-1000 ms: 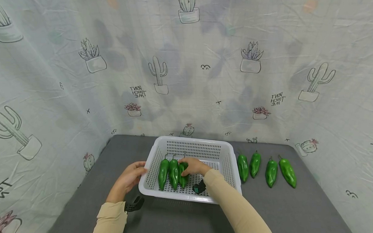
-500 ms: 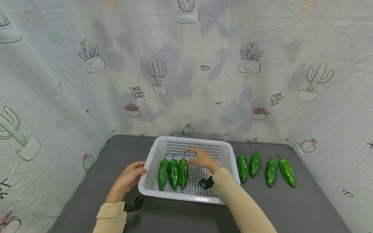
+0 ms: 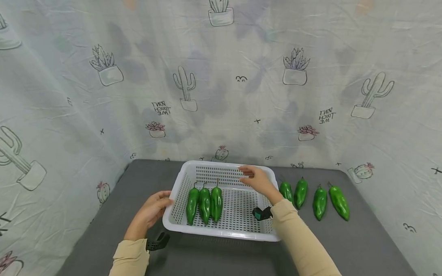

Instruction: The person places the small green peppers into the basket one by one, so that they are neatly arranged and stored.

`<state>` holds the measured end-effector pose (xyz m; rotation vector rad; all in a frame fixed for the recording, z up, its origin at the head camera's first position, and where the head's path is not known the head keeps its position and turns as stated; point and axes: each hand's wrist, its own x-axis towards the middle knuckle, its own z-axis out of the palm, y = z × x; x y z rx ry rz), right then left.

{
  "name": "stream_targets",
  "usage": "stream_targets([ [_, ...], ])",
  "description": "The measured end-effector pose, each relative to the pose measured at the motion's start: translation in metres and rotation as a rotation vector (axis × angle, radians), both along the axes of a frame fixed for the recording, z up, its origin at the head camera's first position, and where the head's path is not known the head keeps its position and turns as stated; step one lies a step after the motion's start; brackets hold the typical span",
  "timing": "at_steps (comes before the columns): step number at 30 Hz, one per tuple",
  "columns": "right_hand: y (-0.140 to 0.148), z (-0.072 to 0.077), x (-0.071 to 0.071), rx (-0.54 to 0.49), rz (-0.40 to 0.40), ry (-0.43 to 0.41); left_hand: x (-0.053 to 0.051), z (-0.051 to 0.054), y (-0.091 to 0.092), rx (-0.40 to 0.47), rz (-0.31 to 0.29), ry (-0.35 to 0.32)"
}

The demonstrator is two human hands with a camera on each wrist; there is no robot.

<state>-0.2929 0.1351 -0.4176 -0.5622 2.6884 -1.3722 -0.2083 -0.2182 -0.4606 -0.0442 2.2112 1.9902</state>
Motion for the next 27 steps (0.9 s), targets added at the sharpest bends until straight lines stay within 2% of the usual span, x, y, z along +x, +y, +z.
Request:
stream_targets([
  [4,0.017,0.008,0.004,-0.076,-0.023,0.016,0.000,0.001,-0.003,0.002,-0.010,0.002],
  [9,0.043,0.018,0.008,-0.188,-0.063,0.101,0.000,0.001,-0.002,0.004,-0.014,-0.003],
  [12,0.064,0.024,0.010,-0.200,-0.114,0.151,0.000,0.000,-0.002,0.003,-0.018,-0.005],
  [15,0.088,0.028,0.010,-0.175,-0.174,0.185,0.000,-0.002,-0.001,0.009,0.001,-0.011],
  [18,0.116,0.026,0.009,-0.141,-0.253,0.218,0.000,-0.004,-0.001,0.011,0.019,-0.019],
  [22,0.154,0.014,0.011,-0.079,-0.370,0.252,0.000,-0.003,0.000,0.014,0.021,-0.021],
  [27,0.194,-0.005,0.016,0.051,-0.484,0.206,0.001,-0.001,0.000,0.011,0.010,-0.020],
])
